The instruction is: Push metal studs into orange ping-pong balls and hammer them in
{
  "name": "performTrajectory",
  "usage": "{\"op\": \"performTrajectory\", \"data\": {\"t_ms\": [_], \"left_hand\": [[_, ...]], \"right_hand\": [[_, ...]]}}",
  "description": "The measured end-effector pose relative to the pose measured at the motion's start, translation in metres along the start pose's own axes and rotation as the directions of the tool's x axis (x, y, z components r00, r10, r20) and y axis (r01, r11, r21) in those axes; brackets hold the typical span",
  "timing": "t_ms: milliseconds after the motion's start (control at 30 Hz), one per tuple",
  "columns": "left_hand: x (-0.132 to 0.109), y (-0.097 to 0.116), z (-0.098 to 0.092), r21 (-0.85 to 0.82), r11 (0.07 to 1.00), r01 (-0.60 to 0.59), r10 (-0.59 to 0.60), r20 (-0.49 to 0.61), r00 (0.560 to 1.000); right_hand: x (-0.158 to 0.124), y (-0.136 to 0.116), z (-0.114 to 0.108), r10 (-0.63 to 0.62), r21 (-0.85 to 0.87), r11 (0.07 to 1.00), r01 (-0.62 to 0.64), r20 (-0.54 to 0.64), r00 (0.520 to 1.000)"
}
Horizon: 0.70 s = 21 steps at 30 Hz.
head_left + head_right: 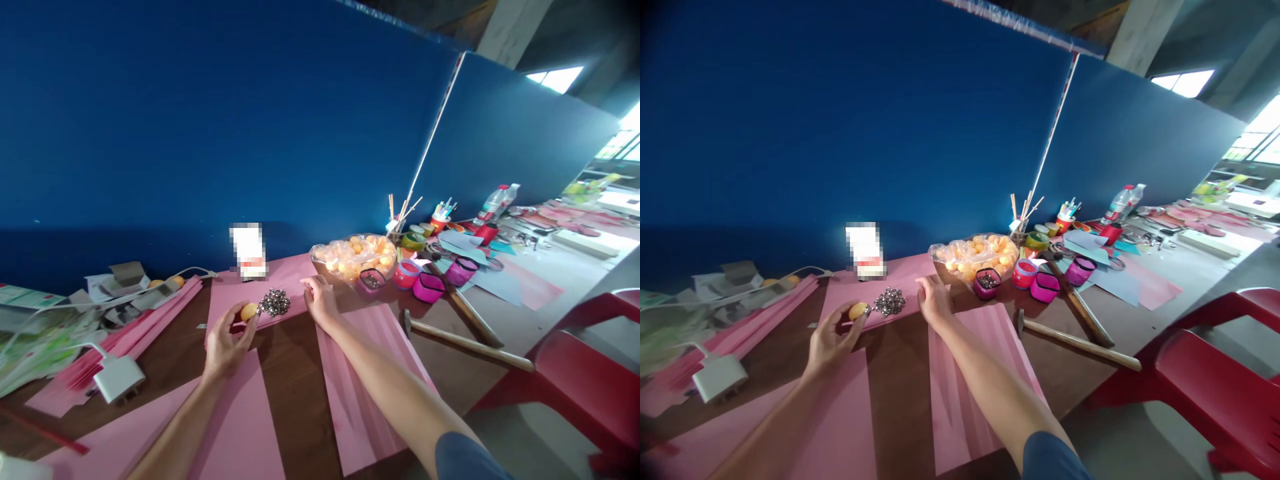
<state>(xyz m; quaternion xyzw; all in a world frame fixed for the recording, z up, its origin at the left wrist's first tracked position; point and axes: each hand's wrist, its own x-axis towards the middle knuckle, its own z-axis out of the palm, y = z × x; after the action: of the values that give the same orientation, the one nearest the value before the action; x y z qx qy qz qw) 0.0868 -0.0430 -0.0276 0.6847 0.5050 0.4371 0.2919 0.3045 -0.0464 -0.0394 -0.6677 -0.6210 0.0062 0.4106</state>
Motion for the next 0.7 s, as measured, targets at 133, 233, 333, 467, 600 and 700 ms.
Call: {"op": "performTrajectory", "data": {"t_ms": [133,233,333,467,600,700], "left_hand": [[0.0,0.001,0.0,-0.002,1.0,0.018,-0.018,0.019,1.0],[0.001,0.001,0.0,-0.01,1.0,0.004,-0.004,0.05,0.999],[0.001,0.003,-0.001,0.027,1.0,0.008,-0.01,0.062,0.998],[0.0,0.007,-0.002,0.045,0.999,0.01,-0.013,0.064,0.998],[0.0,0.006,-0.001,0.062,0.998,0.007,-0.011,0.064,0.998],[0.001,0.003,0.0,0.06,0.998,0.003,-0.006,0.059,0.998]], "right_hand": [[0.005,0.009,0.0,0.031,-0.018,0.999,-0.031,-0.007,0.999],[0.01,0.017,0.0,0.07,-0.023,0.997,-0.07,-0.013,0.997],[0.012,0.021,0.001,0.105,-0.03,0.994,-0.105,-0.008,0.994],[0.011,0.02,0.002,0.125,-0.066,0.99,-0.123,0.03,0.992],[0.011,0.018,0.003,0.139,-0.118,0.984,-0.13,0.071,0.988],[0.014,0.017,0.005,0.144,-0.155,0.98,-0.128,0.092,0.985]]}}
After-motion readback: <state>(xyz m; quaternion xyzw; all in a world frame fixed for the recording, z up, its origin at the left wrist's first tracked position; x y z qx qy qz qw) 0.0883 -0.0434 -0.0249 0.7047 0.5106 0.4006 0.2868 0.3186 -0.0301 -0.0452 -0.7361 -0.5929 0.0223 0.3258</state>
